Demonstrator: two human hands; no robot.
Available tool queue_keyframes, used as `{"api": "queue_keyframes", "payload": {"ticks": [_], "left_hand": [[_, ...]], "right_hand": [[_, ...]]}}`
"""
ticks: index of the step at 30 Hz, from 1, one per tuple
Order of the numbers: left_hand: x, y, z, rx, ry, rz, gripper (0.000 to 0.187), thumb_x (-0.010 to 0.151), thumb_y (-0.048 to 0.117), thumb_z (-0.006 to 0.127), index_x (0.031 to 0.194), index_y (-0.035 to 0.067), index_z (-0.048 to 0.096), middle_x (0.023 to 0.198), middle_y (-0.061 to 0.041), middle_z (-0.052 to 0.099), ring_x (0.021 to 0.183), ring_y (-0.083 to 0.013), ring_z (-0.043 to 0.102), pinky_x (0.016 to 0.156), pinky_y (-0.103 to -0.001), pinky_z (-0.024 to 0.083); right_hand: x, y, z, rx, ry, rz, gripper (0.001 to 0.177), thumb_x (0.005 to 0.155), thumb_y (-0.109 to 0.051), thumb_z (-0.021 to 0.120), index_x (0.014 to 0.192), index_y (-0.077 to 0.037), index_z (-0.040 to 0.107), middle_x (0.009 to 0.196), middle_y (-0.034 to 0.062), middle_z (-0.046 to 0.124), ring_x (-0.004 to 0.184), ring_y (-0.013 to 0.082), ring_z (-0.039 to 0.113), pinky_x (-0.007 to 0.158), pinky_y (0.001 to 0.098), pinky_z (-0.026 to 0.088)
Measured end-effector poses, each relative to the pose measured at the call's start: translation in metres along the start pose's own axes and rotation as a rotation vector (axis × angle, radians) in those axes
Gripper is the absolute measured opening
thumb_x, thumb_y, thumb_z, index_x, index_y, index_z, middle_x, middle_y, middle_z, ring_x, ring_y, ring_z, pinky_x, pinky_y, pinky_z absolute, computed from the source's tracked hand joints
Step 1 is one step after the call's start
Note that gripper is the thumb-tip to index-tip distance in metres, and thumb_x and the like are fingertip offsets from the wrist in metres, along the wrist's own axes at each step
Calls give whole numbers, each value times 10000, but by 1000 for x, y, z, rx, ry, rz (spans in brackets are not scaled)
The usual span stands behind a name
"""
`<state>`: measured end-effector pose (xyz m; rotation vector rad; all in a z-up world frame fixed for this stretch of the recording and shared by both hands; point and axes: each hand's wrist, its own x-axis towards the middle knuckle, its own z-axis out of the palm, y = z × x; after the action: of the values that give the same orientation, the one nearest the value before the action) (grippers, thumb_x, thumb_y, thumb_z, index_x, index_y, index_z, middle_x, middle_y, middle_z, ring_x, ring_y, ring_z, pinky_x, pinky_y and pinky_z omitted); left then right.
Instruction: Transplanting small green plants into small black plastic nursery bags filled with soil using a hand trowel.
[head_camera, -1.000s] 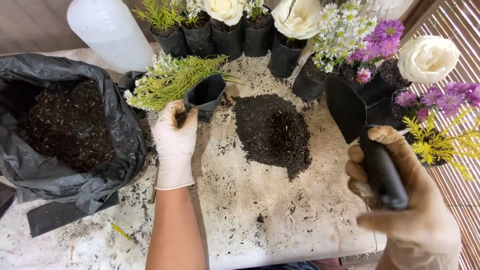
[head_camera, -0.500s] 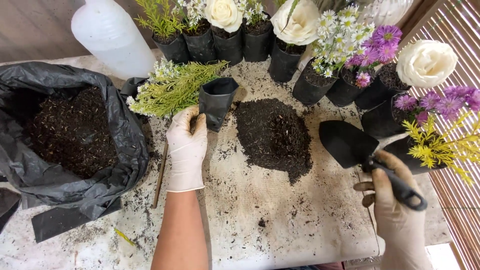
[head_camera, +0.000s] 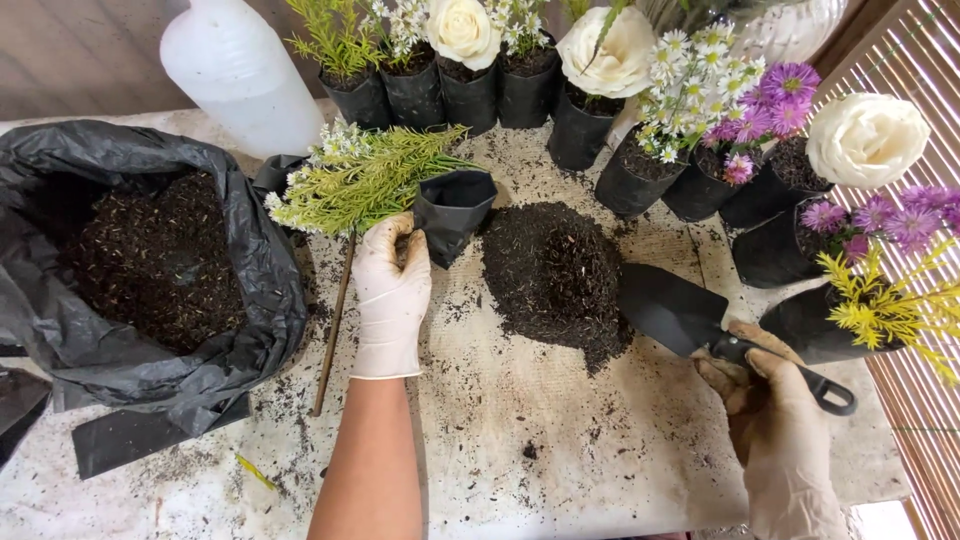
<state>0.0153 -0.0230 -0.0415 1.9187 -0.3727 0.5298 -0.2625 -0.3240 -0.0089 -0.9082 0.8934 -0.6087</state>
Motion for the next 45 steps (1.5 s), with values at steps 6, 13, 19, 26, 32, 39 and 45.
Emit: {"api": "queue_keyframes", "payload": {"ticks": [6,13,19,26,32,39,45], "left_hand": [[-1,4,2,-20,-29,14,194,935,54,654,1124,64,694,1119,-97,687,1074,-247,663,975,-359,520],[-4,-4,8,-117,-12,8,217,933,76,654,1145,53,692,1103,-97,693,1040,-243,669,950,-346,534],[-2,0,6,-109,-20,32,198,889,27,639,1072,73,699,1057,-84,695,999,-240,671,894,-343,538],[-2,2,5,-130,-23,59,214,860,-11,638,1047,71,702,1048,-92,706,977,-241,677,886,-341,543],[-1,9,3,-164,-42,32,219,857,-30,641,1040,71,706,1040,-80,723,978,-224,692,896,-338,556],[-1,1,8,-107,-70,-25,243,832,-20,660,1032,104,720,1034,-62,728,960,-207,709,919,-323,571],[-4,-12,15,-109,-162,-136,455,843,8,618,1243,204,708,1207,-79,716,1121,-262,686,1014,-361,543]], "right_hand": [[-13,-11,30,1,115,65,304,909,-89,513,1154,-127,689,1172,47,755,1019,154,752,865,323,663],[-17,-16,30,57,-50,-22,316,845,-171,589,1136,-83,679,1214,62,734,1071,209,722,896,356,642],[-11,-21,35,234,-193,17,323,859,-134,600,1145,-5,675,1180,150,742,976,262,746,839,370,676],[-21,-39,88,215,-303,86,238,934,-176,650,1099,-5,656,1065,172,714,725,309,741,597,249,676],[-55,-75,166,-139,-242,91,197,1014,-115,505,1099,-30,661,1030,220,745,685,253,729,565,165,596],[-91,-102,231,-463,-540,-152,241,964,-105,666,1129,70,673,936,243,745,669,314,723,553,309,605],[-113,-89,252,-1141,-514,-381,361,837,-276,788,1148,-115,702,1121,59,770,992,216,741,1011,299,596]]}}
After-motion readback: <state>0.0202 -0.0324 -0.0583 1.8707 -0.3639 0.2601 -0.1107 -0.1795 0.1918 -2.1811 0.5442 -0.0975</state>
